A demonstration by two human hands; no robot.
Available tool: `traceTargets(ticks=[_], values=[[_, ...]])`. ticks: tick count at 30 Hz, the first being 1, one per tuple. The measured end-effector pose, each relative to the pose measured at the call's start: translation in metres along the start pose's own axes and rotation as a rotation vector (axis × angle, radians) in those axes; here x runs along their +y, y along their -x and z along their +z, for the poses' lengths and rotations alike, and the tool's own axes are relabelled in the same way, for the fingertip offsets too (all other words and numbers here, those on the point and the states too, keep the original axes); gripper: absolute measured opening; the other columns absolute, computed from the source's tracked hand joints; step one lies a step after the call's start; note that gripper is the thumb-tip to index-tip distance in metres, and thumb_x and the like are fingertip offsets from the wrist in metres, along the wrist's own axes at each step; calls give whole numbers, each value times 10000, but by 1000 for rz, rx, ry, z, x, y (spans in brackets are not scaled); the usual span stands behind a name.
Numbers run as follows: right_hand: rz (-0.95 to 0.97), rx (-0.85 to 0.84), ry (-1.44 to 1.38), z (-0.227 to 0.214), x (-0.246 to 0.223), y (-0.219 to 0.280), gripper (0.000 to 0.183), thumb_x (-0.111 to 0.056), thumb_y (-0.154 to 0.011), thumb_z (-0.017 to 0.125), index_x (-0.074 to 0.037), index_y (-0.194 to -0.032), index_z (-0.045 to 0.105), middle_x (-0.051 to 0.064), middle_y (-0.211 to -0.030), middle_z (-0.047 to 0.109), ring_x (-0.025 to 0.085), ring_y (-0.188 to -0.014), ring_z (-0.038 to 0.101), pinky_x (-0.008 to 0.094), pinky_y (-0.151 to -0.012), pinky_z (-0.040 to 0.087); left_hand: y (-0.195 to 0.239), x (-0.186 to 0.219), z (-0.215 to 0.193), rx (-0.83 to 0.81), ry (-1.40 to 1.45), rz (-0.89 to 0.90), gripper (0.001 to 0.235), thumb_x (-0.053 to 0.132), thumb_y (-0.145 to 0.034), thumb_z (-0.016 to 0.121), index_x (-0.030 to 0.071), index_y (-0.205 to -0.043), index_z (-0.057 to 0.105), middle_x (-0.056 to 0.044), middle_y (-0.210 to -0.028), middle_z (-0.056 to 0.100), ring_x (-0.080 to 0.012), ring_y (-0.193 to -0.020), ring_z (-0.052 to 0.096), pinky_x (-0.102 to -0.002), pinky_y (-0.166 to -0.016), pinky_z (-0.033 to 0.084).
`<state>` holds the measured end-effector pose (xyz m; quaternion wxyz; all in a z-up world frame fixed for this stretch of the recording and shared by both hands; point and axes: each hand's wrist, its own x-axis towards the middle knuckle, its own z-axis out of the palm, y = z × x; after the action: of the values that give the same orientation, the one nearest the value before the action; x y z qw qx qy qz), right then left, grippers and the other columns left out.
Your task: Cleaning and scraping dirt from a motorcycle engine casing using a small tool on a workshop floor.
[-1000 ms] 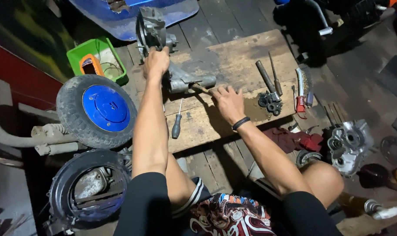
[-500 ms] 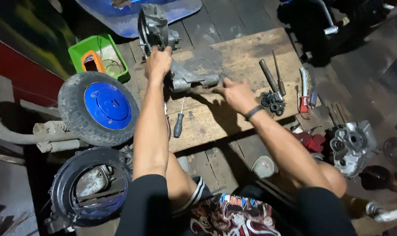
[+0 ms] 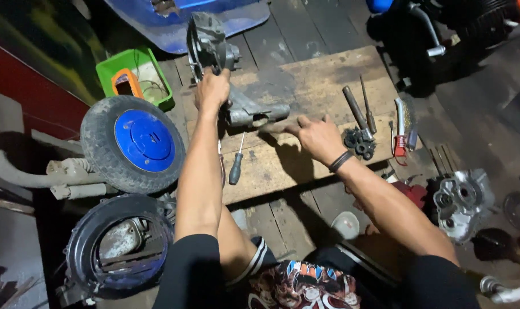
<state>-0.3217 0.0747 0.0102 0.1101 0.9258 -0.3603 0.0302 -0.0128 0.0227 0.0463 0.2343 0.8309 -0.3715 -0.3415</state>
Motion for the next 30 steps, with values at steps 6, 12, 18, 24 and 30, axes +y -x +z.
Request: traceTargets(ticks=[6, 12, 18, 24, 30], values=[[105, 121, -38, 71, -21, -16, 288, -252, -1020, 494, -319, -1209, 700, -9, -940, 588, 254, -692, 743, 564, -822, 530, -12, 1, 2, -6, -13, -10, 637, 584, -903, 473, 218, -1420, 537, -184, -1382, 642, -397, -1354, 561, -584, -1095, 457], [76, 98, 182, -5, -25, 16, 264, -298, -959, 497, -403, -1116, 682, -77, -894, 572, 193, -645, 727, 476, -671, 456, -29, -6, 13, -21, -22, -30, 655, 616, -911, 457, 228, -1434, 523, -179, -1386, 635, -407, -1358, 551, -602, -1092, 450], [148, 87, 32, 42, -29, -1, 215, -283, -946, 540, -336, -994, 743, -51, -880, 693, 225, -637, 758, 402, -554, 555, -15, -1, 5, -24, -28, -18, 663, 601, -907, 470, 209, -1439, 518, -190, -1412, 616, -405, -1375, 535, -591, -1120, 432], [435, -420, -519, -30, -22, 11, 364, -461, -913, 591, -231, -1126, 777, 168, -923, 785, 427, -978, 751, 555, -828, 579, -12, -1, 4, -11, -28, -6, 637, 583, -929, 446, 207, -1435, 533, -198, -1424, 609, -402, -1387, 528, -589, -1130, 425], [440, -307, -390, 2, -51, -25, 370, -398, -938, 548, -140, -997, 806, 210, -850, 775, 412, -909, 765, 527, -828, 582, -12, 0, 2, -6, -31, -5, 651, 566, -918, 452, 199, -1451, 516, -205, -1415, 608, -414, -1371, 536, -590, -1118, 431]])
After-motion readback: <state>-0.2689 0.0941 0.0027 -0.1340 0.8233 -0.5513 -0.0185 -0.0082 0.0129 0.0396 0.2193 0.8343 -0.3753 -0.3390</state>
